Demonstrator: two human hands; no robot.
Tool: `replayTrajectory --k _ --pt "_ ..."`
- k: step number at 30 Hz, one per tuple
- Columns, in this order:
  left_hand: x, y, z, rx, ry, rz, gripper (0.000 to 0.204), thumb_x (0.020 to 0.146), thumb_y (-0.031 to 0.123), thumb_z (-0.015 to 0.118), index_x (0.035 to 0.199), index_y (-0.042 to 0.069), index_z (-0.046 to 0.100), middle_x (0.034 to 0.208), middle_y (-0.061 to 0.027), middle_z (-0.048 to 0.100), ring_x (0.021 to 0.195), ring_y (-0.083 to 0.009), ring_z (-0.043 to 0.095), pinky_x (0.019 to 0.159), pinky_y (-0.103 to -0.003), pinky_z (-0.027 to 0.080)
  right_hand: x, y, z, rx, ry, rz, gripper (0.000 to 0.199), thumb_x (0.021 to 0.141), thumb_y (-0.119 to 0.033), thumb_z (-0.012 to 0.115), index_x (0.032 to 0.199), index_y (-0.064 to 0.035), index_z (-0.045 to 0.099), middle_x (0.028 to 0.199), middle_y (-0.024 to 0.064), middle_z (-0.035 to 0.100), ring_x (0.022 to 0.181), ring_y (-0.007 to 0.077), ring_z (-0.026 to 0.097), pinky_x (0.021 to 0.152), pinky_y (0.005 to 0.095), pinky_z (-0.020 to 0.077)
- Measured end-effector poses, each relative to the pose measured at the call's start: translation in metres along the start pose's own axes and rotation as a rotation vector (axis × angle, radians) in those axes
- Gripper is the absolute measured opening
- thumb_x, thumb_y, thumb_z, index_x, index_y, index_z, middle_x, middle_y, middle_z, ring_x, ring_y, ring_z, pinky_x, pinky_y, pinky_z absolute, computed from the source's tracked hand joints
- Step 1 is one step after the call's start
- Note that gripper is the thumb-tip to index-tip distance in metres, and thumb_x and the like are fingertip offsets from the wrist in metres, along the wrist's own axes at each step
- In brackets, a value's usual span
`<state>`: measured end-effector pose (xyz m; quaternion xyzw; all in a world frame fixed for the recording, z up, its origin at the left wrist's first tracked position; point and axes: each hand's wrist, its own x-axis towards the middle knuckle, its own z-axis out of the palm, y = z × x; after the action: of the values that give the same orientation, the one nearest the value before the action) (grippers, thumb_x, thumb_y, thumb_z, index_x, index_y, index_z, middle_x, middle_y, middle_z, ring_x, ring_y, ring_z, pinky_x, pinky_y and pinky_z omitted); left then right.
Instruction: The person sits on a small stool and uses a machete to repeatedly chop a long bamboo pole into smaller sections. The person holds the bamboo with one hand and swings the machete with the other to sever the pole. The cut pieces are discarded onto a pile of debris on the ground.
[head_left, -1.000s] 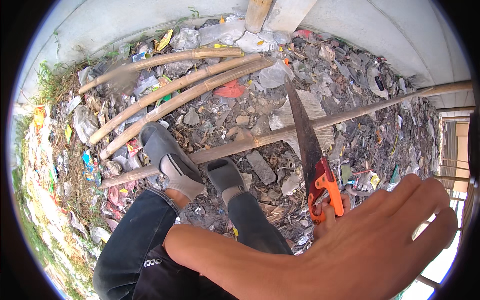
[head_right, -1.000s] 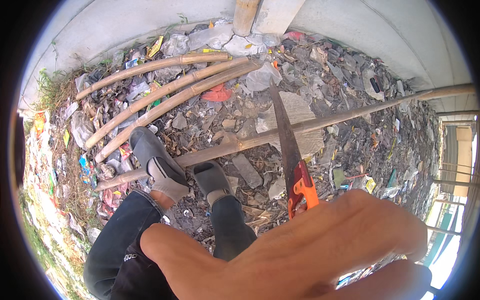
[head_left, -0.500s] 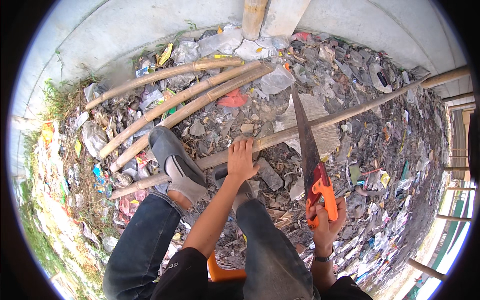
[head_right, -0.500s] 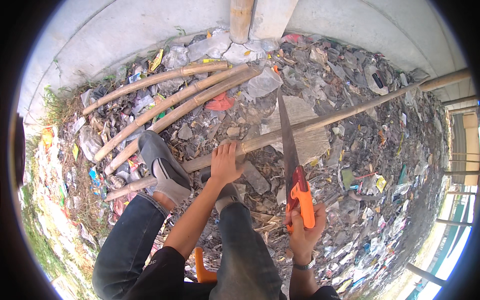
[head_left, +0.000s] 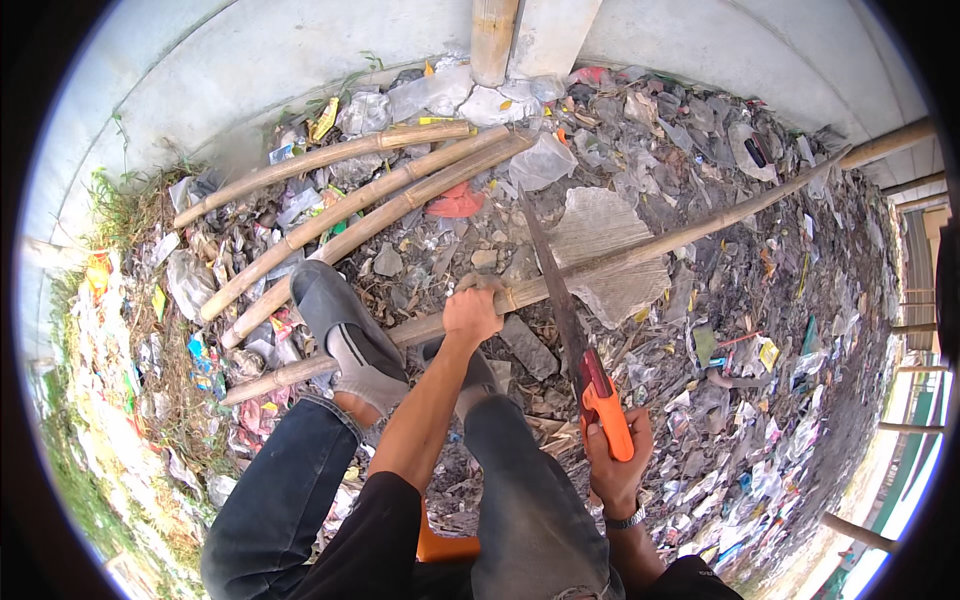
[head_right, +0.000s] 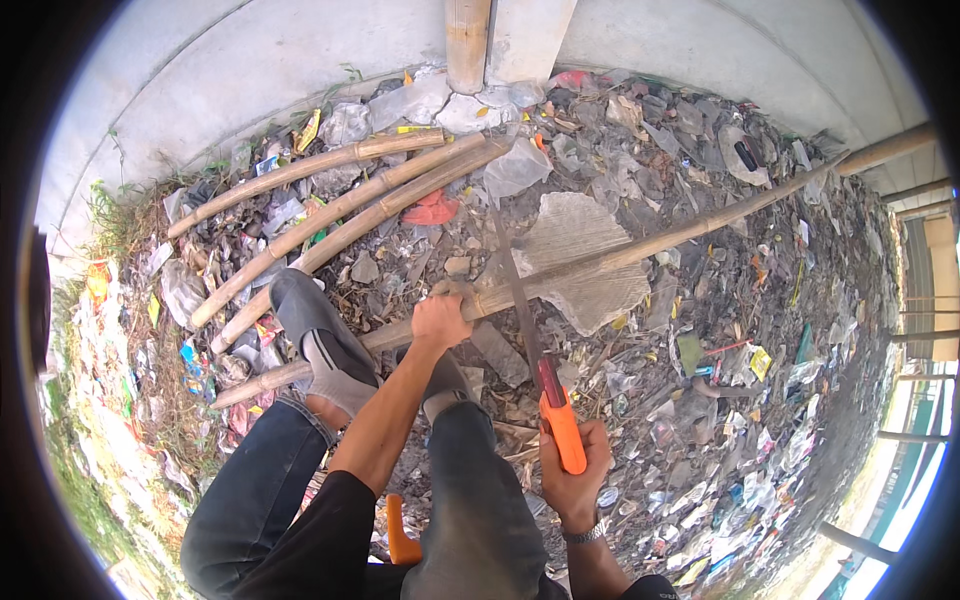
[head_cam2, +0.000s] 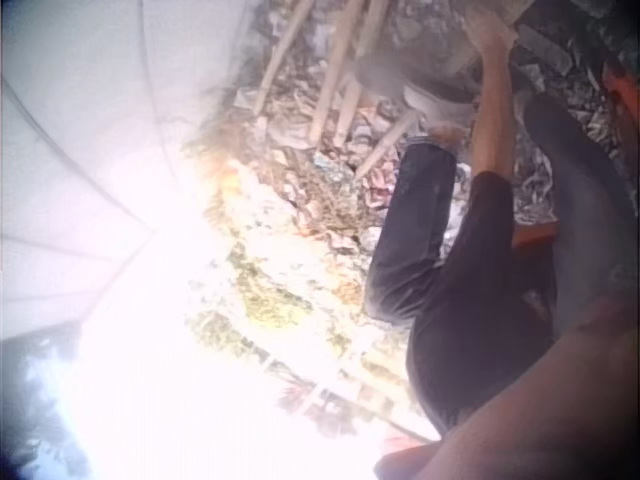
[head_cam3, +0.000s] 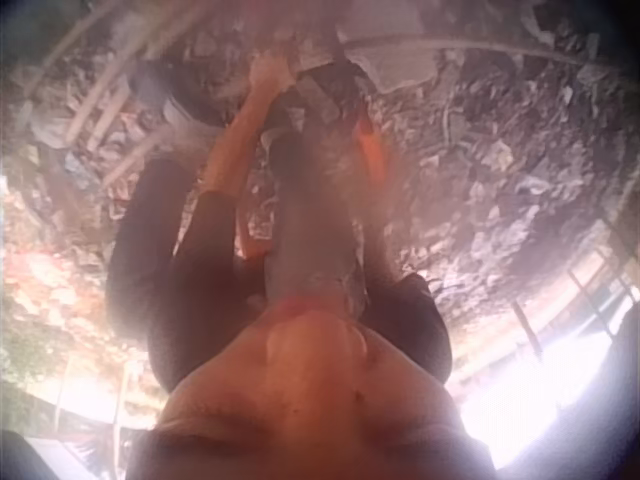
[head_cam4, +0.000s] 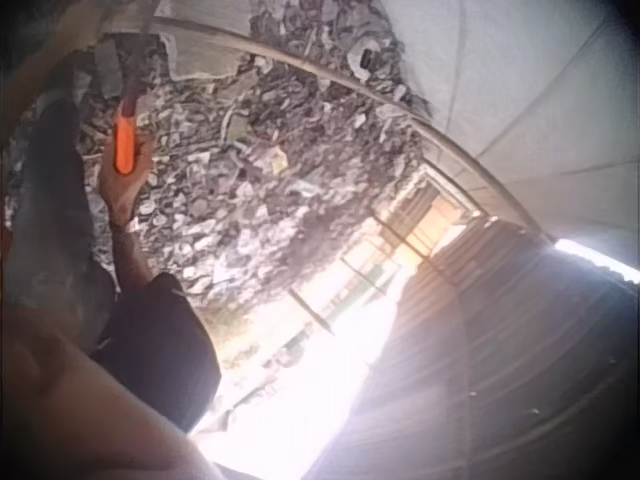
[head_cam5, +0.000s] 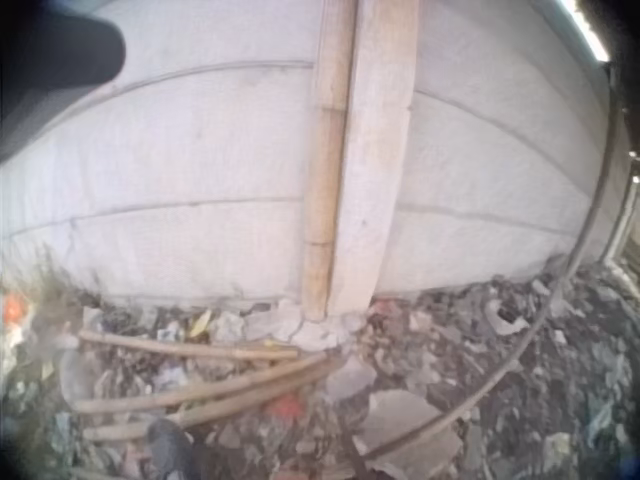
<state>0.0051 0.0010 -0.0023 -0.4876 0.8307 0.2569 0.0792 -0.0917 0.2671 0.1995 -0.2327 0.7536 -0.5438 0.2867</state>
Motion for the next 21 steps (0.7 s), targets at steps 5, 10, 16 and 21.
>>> replayTrajectory --k 5,10,16,21 --pt "-0.004 0.004 -0.011 -0.051 -0.036 0.024 0.046 0.075 0.035 0.074 0.113 0.010 0.074 0.106 -0.0191 0.076 0.104 -0.0360 0.073 0.092 -0.045 0.057 -0.007 0.001 -0.013 -0.164 -0.021 -0.002 0.026 0.090 -0.005 0.075 0.094 -0.0034 0.049 0.073 0.0029 0.066 0.062 0.0033 0.056 0.056 0.0227 0.0446" --pt "0.006 0.003 -0.021 -0.012 -0.059 0.031 0.047 0.076 0.035 0.073 0.116 0.010 0.074 0.107 -0.0208 0.075 0.106 -0.0352 0.072 0.094 -0.045 0.057 -0.001 0.003 -0.025 -0.320 -0.045 -0.029 0.026 0.089 -0.009 0.077 0.091 -0.0038 0.052 0.063 0.0006 0.061 0.055 0.0040 0.053 0.052 0.0243 0.0426" --pt "-0.005 0.001 0.007 0.016 0.013 -0.023 0.047 0.074 0.037 0.075 0.110 0.007 0.074 0.094 -0.0202 0.076 0.090 -0.0376 0.075 0.082 -0.047 0.060 -0.005 -0.017 -0.037 -0.394 -0.102 0.070 0.025 0.088 -0.016 0.079 0.084 -0.0013 0.060 0.060 0.0022 0.059 0.054 0.0050 0.053 0.051 0.0265 0.0423" --pt "0.003 -0.003 0.008 0.003 0.041 -0.022 0.045 0.072 0.038 0.076 0.105 0.007 0.074 0.092 -0.0206 0.076 0.087 -0.0386 0.075 0.080 -0.048 0.060 -0.018 -0.016 -0.047 -0.435 -0.177 0.108 0.025 0.090 -0.020 0.079 0.085 0.0018 0.068 0.060 0.0032 0.060 0.053 0.0066 0.054 0.051 0.0267 0.0435"
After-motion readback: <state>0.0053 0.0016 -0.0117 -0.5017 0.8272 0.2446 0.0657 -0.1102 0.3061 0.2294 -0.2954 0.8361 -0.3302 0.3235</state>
